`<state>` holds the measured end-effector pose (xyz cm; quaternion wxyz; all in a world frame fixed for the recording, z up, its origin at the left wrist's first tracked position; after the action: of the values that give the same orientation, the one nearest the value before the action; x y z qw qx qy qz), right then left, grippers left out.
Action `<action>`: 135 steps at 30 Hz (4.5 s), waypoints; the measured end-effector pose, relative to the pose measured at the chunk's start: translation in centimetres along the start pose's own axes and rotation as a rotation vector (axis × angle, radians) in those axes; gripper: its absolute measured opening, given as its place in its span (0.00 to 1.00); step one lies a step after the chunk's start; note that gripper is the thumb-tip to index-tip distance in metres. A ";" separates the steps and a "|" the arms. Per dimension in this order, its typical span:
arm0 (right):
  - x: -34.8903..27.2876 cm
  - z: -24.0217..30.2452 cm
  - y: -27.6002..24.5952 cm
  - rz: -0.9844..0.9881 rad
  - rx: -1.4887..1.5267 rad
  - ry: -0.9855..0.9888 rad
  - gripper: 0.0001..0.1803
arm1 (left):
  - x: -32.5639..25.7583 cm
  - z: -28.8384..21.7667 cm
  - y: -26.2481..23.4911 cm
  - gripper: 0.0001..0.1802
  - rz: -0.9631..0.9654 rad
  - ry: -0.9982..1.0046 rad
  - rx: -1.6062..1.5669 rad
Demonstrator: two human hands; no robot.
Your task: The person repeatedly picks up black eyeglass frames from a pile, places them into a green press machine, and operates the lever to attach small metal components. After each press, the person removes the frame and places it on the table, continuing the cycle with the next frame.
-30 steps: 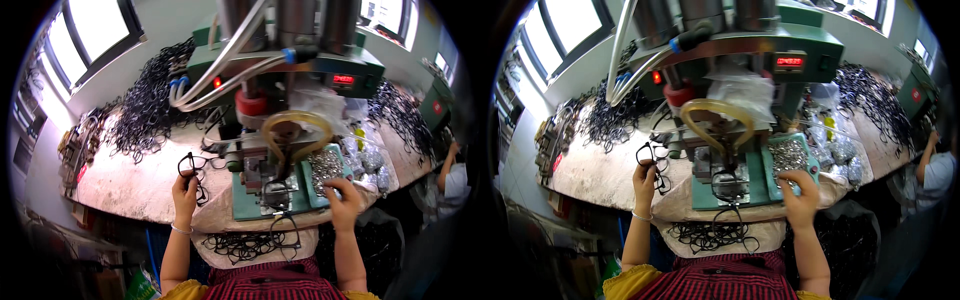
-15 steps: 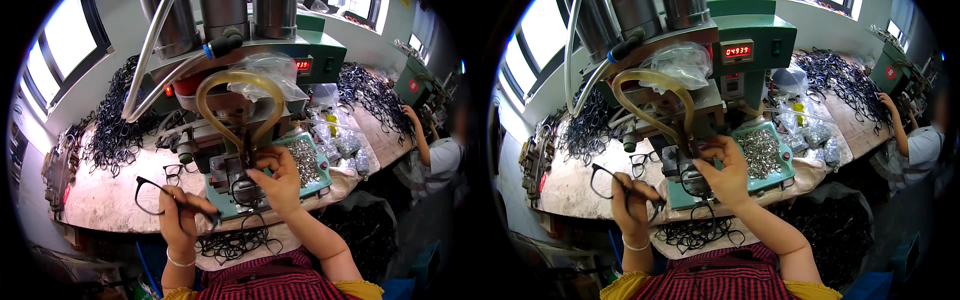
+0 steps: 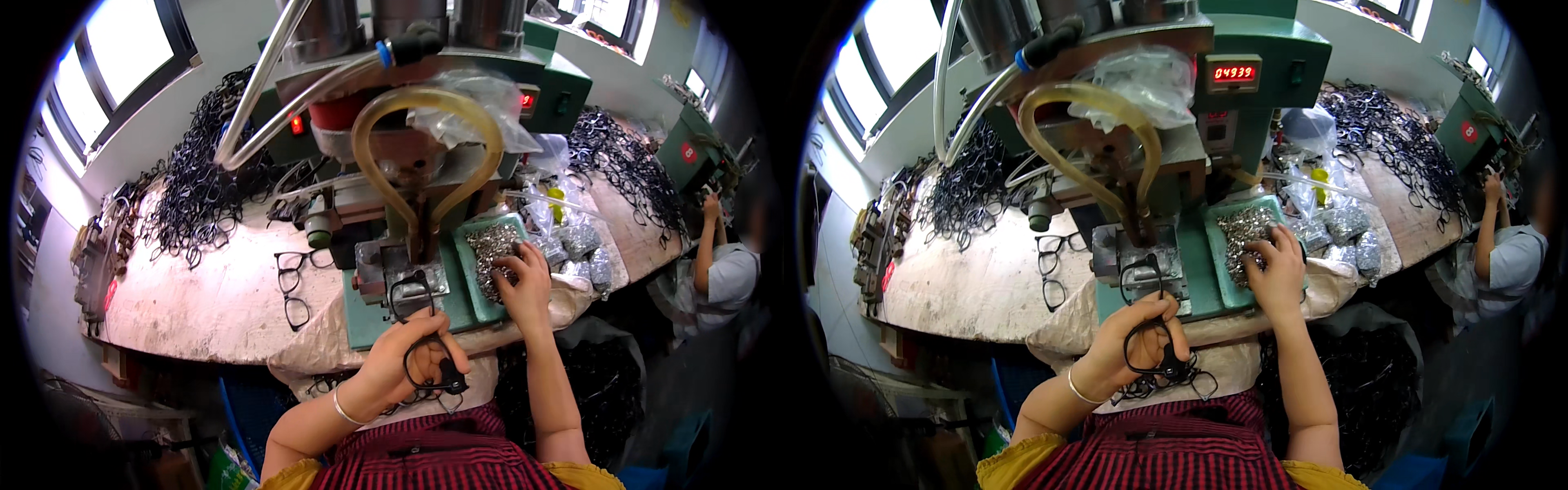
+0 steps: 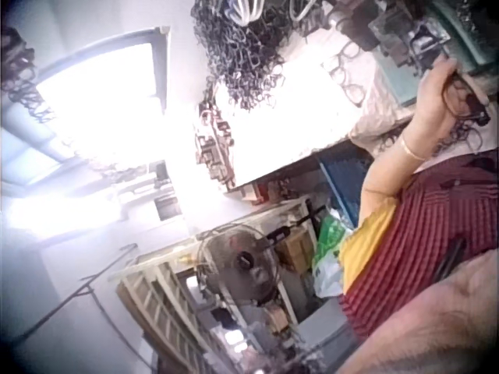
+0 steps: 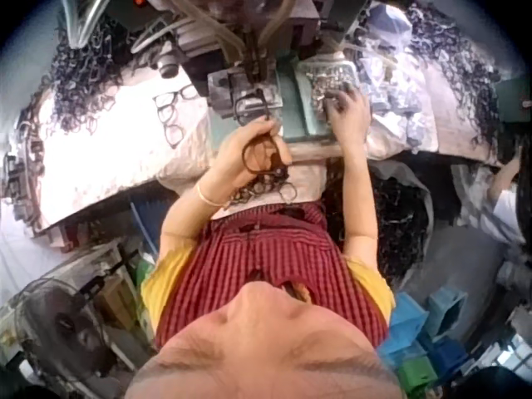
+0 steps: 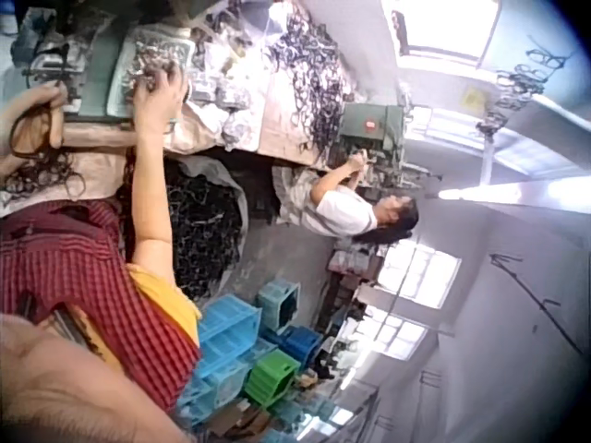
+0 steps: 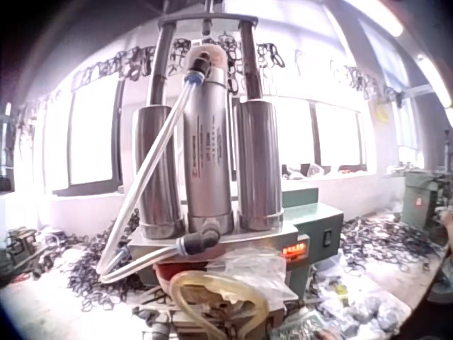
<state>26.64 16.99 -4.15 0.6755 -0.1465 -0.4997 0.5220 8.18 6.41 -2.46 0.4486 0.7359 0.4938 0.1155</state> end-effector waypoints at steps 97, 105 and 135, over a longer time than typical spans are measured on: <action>-4.2 1.5 -3.6 -0.049 -0.023 0.032 0.17 | -6.6 -6.9 3.9 0.14 0.119 1.398 1.681; -1.4 2.4 -1.7 -0.202 0.024 -0.078 0.05 | -11.6 -5.3 -2.1 0.22 -0.582 1.397 1.767; -1.9 6.3 -5.5 -0.110 0.613 0.045 0.07 | -10.6 -16.2 -14.0 0.08 -0.753 1.236 0.666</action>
<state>24.54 11.02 1.70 0.7263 0.0799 -0.3113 0.6076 -15.66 7.99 -1.11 -0.1411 0.4176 0.8774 0.1896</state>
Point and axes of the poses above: each hand's wrist, its own x-axis towards the middle knuckle, its own y-axis out of the palm, z = x × y, the point moved 9 cm from there along x, towards the middle knuckle, and after that the axes turned 1 degree about -z, right-handed, at the moved point
